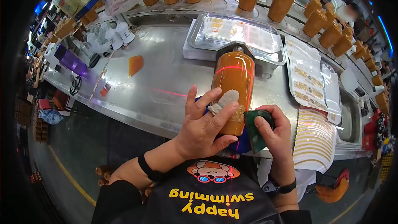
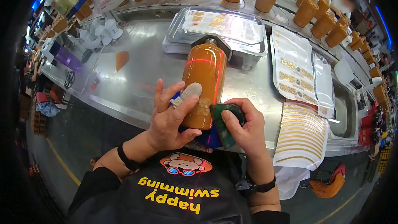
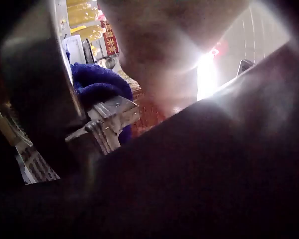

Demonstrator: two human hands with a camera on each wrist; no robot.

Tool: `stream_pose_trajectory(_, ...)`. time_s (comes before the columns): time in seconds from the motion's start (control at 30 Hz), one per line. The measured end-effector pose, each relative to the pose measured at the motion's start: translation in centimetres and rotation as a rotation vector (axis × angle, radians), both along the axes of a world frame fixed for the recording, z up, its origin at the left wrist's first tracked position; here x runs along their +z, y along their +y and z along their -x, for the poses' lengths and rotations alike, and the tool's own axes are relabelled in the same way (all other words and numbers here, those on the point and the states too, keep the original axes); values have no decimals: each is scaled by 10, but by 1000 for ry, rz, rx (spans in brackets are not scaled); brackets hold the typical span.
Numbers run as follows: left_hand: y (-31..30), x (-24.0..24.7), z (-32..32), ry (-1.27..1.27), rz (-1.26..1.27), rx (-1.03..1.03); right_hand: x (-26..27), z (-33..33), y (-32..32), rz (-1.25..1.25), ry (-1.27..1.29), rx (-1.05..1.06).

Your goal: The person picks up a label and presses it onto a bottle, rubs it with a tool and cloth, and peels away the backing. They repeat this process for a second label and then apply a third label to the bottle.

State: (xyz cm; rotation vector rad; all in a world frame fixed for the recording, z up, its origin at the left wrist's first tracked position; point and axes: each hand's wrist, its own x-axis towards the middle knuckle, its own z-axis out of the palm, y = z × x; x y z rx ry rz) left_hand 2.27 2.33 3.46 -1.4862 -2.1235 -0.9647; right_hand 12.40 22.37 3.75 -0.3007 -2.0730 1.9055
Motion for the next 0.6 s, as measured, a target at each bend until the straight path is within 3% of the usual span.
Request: stream_pose_trajectory(0.6, 3, -3, -5, 81, 69, 11, 4, -2, 1, -1, -32, 61)
